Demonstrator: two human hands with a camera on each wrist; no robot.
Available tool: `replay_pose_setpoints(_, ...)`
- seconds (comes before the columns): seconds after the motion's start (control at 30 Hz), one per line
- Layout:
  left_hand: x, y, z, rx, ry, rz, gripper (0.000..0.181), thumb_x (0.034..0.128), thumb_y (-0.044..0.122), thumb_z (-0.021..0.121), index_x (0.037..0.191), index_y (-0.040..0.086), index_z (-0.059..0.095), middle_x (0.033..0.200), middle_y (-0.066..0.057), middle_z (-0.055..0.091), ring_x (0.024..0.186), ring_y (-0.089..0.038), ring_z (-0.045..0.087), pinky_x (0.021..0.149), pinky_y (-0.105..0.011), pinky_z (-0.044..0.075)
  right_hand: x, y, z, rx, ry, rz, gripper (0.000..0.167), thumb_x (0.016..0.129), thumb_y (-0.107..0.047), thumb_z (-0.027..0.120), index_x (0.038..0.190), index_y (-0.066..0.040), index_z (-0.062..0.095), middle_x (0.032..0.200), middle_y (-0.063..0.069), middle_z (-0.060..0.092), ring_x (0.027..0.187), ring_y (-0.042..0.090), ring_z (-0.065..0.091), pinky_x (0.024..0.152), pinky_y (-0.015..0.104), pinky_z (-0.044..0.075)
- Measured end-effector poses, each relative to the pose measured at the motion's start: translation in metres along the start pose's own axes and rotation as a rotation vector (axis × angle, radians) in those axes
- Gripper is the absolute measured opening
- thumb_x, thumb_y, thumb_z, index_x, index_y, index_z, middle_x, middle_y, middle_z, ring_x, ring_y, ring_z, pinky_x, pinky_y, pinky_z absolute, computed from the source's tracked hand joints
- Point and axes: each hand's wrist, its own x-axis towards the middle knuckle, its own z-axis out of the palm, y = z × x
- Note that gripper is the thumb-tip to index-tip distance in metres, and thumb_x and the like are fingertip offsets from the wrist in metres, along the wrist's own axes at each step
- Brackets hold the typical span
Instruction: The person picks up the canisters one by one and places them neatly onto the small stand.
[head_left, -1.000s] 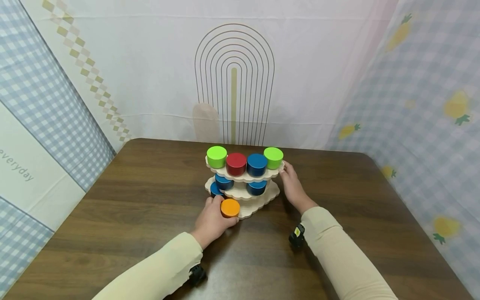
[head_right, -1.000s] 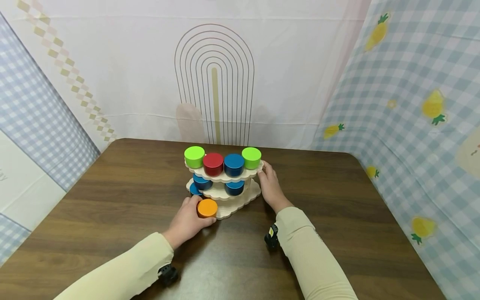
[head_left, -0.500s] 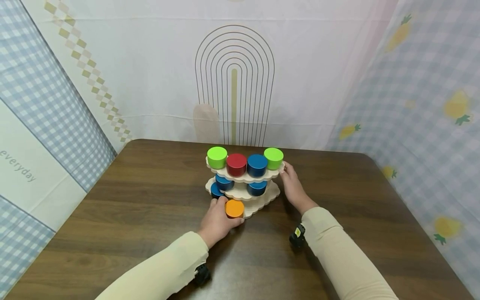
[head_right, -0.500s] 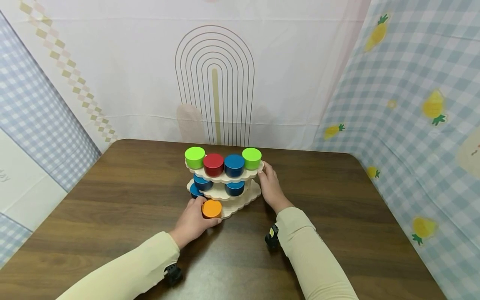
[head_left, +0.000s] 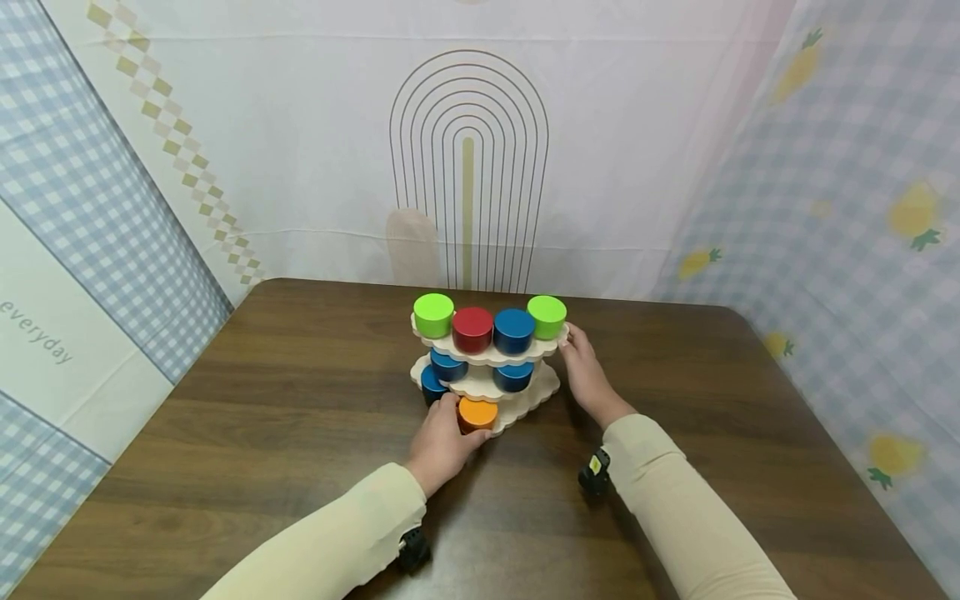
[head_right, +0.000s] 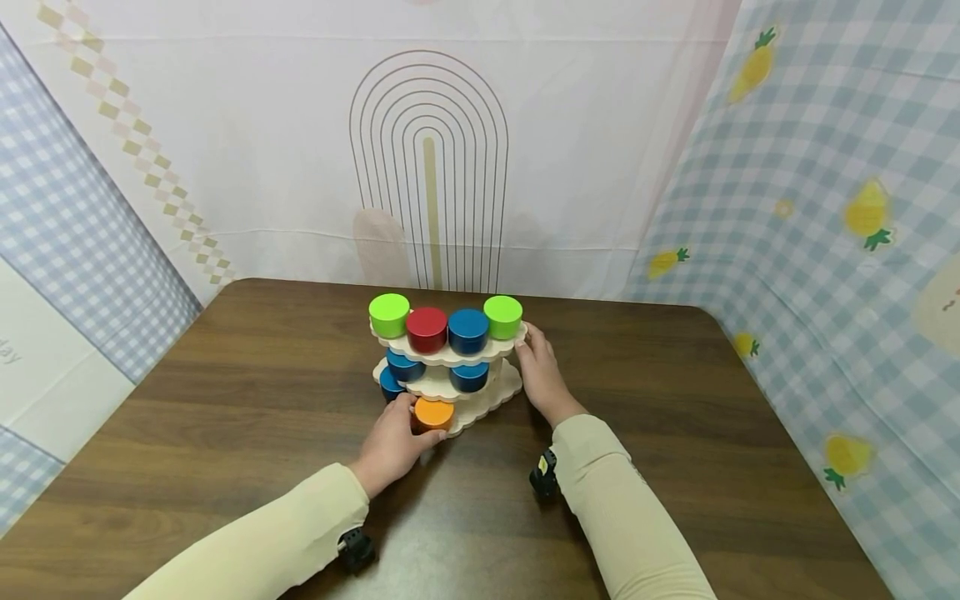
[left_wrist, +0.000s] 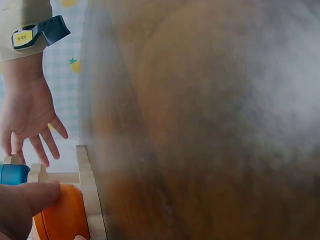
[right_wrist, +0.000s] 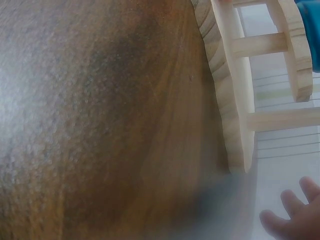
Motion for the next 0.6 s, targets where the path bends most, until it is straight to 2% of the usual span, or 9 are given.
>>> replay_pose_setpoints(0.2, 0.002, 0.001, 0.001, 0.047, 0.006, 0.020, 0.044, 0.0880, 0.021, 0.071, 0.122, 0.001, 0.050, 0.103, -0.010, 0.055, 0.086, -0.023, 0.055, 0.083, -0.041, 0.052, -0.017, -0.029, 0.000, -0.003, -0.010, 0.002, 0.050, 0.106, -0.018, 0.023, 0.150, 0.004, 0.014, 0.155, 0.025, 0.015, 0.143, 0.040, 0.016, 0.114, 0.058, 0.015)
replay_pose_setpoints(0.3, 0.003, 0.000, 0.002, 0.062, 0.016, 0.031, 0.037, 0.0896, 0.021, 0.069, 0.116, 0.002, 0.053, 0.097, -0.008, 0.054, 0.082, -0.022, 0.053, 0.078, -0.039, 0.051, -0.019, -0.032, 0.001, -0.007, -0.010, 0.006, 0.050, 0.106, -0.019, 0.023, 0.150, 0.003, 0.014, 0.155, 0.024, 0.015, 0.143, 0.039, 0.017, 0.114, 0.057, 0.015)
replay_pose_setpoints(0.4, 0.003, 0.001, 0.000, 0.062, 0.023, 0.037, 0.030, 0.0904, 0.022, 0.068, 0.110, 0.003, 0.055, 0.094, -0.007, 0.052, 0.079, -0.021, 0.053, 0.075, -0.038, 0.051, -0.017, -0.030, 0.001, -0.014, -0.011, 0.006, 0.051, 0.105, -0.019, 0.022, 0.150, 0.004, 0.013, 0.154, 0.026, 0.014, 0.143, 0.041, 0.016, 0.114, 0.059, 0.015)
replay_pose_setpoints(0.6, 0.000, 0.000, -0.008, 0.083, 0.003, 0.044, 0.027, 0.0898, 0.028, 0.068, 0.100, 0.005, 0.057, 0.089, -0.007, 0.049, 0.072, -0.020, 0.052, 0.065, -0.033, 0.047, 0.000, 0.000, 0.000, -0.025, -0.010, 0.001, 0.053, 0.106, -0.026, 0.024, 0.152, 0.000, 0.014, 0.156, 0.022, 0.015, 0.143, 0.038, 0.016, 0.114, 0.059, 0.015)
